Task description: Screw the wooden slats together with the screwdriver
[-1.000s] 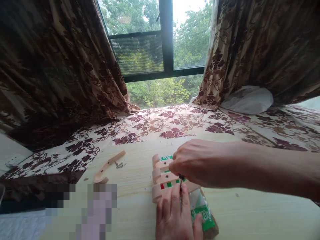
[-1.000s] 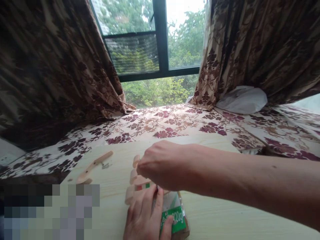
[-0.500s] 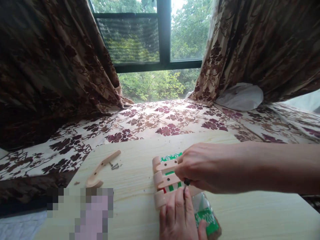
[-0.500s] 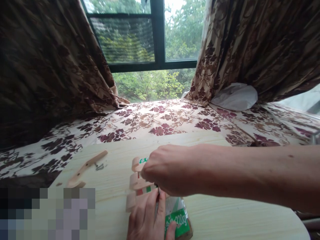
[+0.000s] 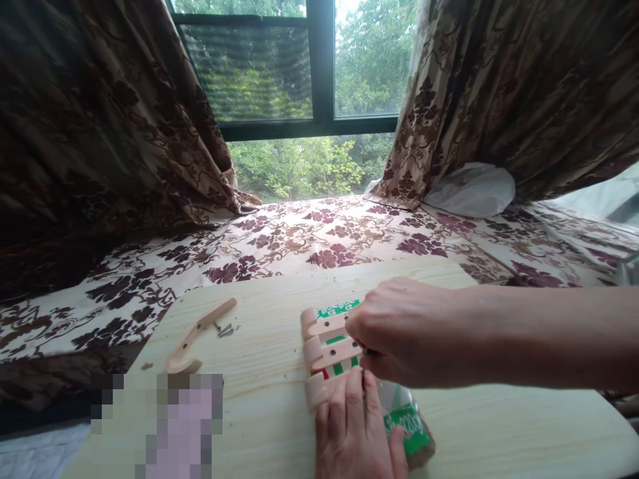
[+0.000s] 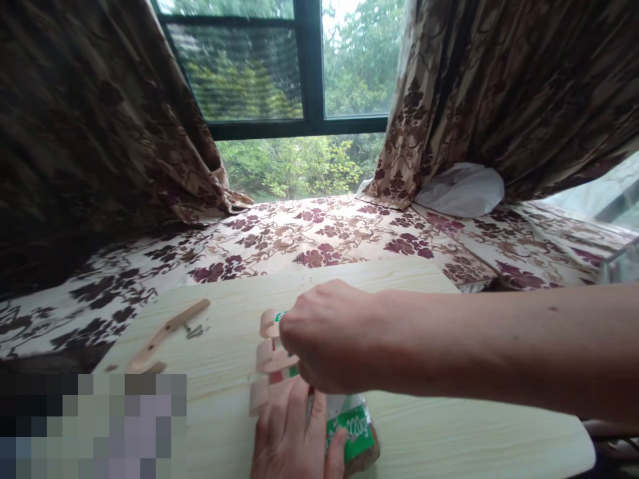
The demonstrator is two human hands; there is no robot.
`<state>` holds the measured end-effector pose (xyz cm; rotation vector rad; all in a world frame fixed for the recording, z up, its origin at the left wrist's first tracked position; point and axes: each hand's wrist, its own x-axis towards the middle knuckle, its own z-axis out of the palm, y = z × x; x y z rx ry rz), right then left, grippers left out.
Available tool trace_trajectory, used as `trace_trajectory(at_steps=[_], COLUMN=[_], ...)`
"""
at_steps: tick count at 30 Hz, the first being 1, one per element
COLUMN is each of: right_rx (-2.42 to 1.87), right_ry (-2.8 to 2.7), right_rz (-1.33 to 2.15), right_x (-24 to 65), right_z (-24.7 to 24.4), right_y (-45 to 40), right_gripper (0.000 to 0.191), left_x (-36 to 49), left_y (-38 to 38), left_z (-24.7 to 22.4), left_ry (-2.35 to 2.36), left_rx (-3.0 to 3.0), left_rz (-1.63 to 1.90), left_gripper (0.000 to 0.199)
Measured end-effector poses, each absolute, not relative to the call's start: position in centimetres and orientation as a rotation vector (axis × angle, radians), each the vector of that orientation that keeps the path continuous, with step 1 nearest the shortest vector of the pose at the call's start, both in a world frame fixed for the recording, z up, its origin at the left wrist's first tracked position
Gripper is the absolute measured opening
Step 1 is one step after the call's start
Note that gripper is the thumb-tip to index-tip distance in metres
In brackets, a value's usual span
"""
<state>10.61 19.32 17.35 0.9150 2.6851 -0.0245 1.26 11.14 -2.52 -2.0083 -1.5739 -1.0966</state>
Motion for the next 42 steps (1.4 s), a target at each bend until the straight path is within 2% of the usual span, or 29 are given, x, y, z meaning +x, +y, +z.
trace_trajectory(at_steps=[3,9,14,18,22,30,35,42], right_rx=[0.707,0.54,0.654,0.756,0.706,0.729,0.723,0.728], right_ry=[2.724,2.83,2.787,2.713,2.747,2.695,2.747,2.915], right_rz=[0.086,0.149,0.194,0.155,0.092,0.054,0.053,-0.121], right_x=[10.7,11.0,10.8,10.9,11.3,11.5,11.8,12.5], right_z=[18.0,17.9,17.4,18.4,19.2,18.3,17.9,17.3], right_y=[19.4,19.4,19.4,19.2,19.0,19.2,19.4,19.4], right_gripper=[0.006,0.013,0.015,0.005,0.014,0.009,0.013,0.014], left_x=[1.3,1.3,1.1,1.0,1.0,0.9,0.7,0.7], left_y=[11.2,11.2,11.2,11.1,11.0,11.1,11.0,11.0], left_z=[-2.4,-2.3,-2.5,-2.5,-2.3,-2.1,-2.0,-2.0], left_ry=[-1.568,-1.566,-1.54,-1.555,-1.578,-1.58,-1.57,-1.549], left_rx=[-2.012,-2.006,-2.035,-2.042,-2.062,-2.063,-2.07,-2.061], left_rz=[-1.117,-1.126,-1.116,-1.079,-1.078,-1.061,-1.002,-0.996], left_gripper=[0.049,0.048,0.047,0.048,0.049,0.05,0.049,0.046])
